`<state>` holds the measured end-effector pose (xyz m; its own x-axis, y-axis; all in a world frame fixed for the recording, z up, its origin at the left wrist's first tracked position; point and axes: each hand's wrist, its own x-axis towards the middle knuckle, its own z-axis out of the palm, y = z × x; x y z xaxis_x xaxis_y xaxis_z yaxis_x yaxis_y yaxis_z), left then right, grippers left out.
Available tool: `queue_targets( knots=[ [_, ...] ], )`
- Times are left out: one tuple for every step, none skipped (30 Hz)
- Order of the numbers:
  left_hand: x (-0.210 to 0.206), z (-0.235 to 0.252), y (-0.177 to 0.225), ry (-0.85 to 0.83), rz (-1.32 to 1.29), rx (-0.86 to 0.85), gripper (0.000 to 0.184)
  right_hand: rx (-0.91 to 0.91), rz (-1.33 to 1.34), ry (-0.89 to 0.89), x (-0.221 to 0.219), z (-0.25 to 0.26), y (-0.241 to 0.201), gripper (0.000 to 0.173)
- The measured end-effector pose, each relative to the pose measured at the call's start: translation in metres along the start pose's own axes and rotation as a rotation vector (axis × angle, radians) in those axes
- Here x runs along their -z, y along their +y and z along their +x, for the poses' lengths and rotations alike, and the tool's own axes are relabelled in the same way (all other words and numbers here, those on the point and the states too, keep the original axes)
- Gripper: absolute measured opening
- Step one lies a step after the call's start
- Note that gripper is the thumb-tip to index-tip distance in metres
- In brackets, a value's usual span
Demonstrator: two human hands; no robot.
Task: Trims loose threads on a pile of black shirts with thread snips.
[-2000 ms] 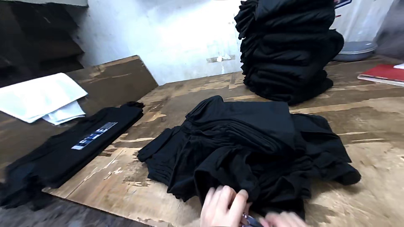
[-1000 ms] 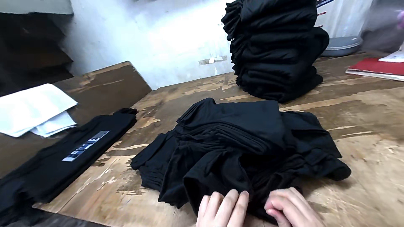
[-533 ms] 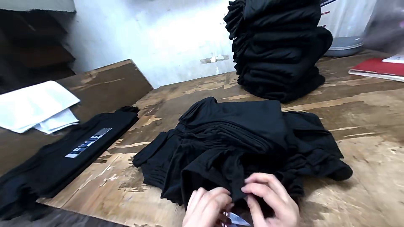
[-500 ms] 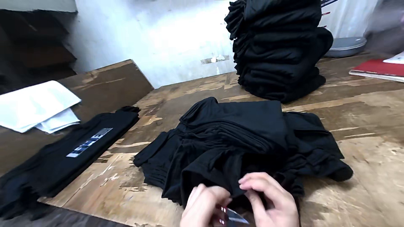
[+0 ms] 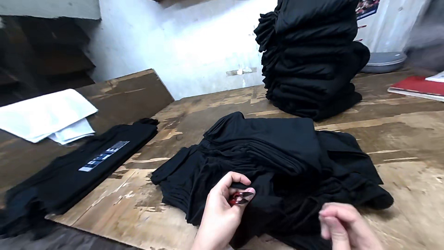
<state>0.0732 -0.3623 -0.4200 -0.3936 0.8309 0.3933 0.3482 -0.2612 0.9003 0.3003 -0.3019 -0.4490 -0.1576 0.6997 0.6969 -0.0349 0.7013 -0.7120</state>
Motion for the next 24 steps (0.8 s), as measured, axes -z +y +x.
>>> queue_targets(
  knots=[
    [-0.001, 0.000, -0.001, 0.009, 0.001, -0.006, 0.021, -0.031, 0.007, -0.026, 0.004, 0.002, 0.001, 0.008],
    [-0.002, -0.001, -0.001, 0.016, 0.005, -0.012, 0.020, -0.037, -0.018, -0.071, 0.004, 0.002, 0.001, 0.008],
    [-0.004, -0.001, -0.001, 0.022, 0.012, -0.018, 0.020, -0.029, -0.071, -0.126, 0.001, 0.003, -0.001, 0.021],
    [-0.005, -0.001, 0.000, 0.024, 0.015, -0.024, 0.019, -0.011, -0.132, -0.161, -0.007, 0.003, -0.005, 0.036],
    [-0.005, -0.001, 0.000, 0.022, 0.016, -0.028, 0.018, 0.018, -0.203, -0.173, -0.017, 0.002, -0.008, 0.046],
    [-0.005, -0.001, 0.000, 0.020, 0.015, -0.028, 0.018, 0.061, -0.278, -0.167, -0.028, 0.000, -0.007, 0.046],
    [-0.004, -0.003, 0.000, 0.012, 0.013, -0.022, 0.018, 0.134, -0.360, -0.138, -0.038, -0.003, -0.001, 0.035],
    [-0.002, -0.005, 0.001, -0.001, 0.011, -0.014, 0.019, 0.215, -0.428, -0.089, -0.045, -0.006, 0.008, 0.023],
    [0.000, -0.008, 0.002, -0.019, 0.010, -0.002, 0.019, 0.267, -0.459, -0.061, -0.046, -0.008, 0.015, 0.020],
    [0.002, -0.011, 0.004, -0.039, 0.014, 0.011, 0.021, 0.285, -0.449, -0.060, -0.042, -0.009, 0.017, 0.019],
    [0.005, -0.015, 0.006, -0.061, 0.022, 0.028, 0.024, 0.286, -0.411, -0.078, -0.035, -0.009, 0.015, 0.016],
    [0.009, -0.020, 0.007, -0.084, 0.035, 0.046, 0.028, 0.281, -0.358, -0.095, -0.028, -0.010, 0.014, 0.013],
    [0.012, -0.026, 0.007, -0.106, 0.064, 0.044, 0.035, 0.278, -0.299, -0.109, -0.021, -0.011, 0.012, 0.010],
    [0.014, -0.032, 0.007, -0.121, 0.124, 0.011, 0.042, 0.274, -0.255, -0.123, -0.015, -0.013, 0.010, 0.008],
    [0.015, -0.038, 0.006, -0.124, 0.216, -0.056, 0.049, 0.272, -0.232, -0.140, -0.010, -0.015, 0.010, 0.007],
    [0.013, -0.044, 0.006, -0.103, 0.306, -0.151, 0.050, 0.268, -0.222, -0.154, -0.008, -0.017, 0.010, 0.006],
    [0.010, -0.049, 0.006, -0.068, 0.389, -0.260, 0.041, 0.260, -0.220, -0.158, -0.007, -0.020, 0.010, 0.006],
    [0.006, -0.055, 0.006, -0.024, 0.478, -0.366, 0.030, 0.249, -0.221, -0.154, -0.007, -0.023, 0.010, 0.006],
    [0.000, -0.061, 0.008, 0.033, 0.575, -0.462, 0.020, 0.233, -0.222, -0.150, -0.006, -0.025, 0.008, 0.007],
    [-0.005, -0.067, 0.009, 0.093, 0.679, -0.546, 0.015, 0.214, -0.223, -0.148, -0.007, -0.026, 0.007, 0.007],
    [-0.011, -0.071, 0.011, 0.145, 0.773, -0.614, 0.014, 0.200, -0.218, -0.144, -0.007, -0.028, 0.006, 0.008],
    [-0.017, -0.075, 0.011, 0.172, 0.853, -0.668, 0.016, 0.190, -0.212, -0.139, -0.008, -0.029, 0.005, 0.007],
    [-0.022, -0.076, 0.011, 0.178, 0.905, -0.713, 0.017, 0.185, -0.201, -0.130, -0.010, -0.030, 0.005, 0.007],
    [-0.026, -0.074, 0.008, 0.171, 0.937, -0.753, 0.018, 0.181, -0.188, -0.118, -0.012, -0.030, 0.004, 0.007]
  ],
)
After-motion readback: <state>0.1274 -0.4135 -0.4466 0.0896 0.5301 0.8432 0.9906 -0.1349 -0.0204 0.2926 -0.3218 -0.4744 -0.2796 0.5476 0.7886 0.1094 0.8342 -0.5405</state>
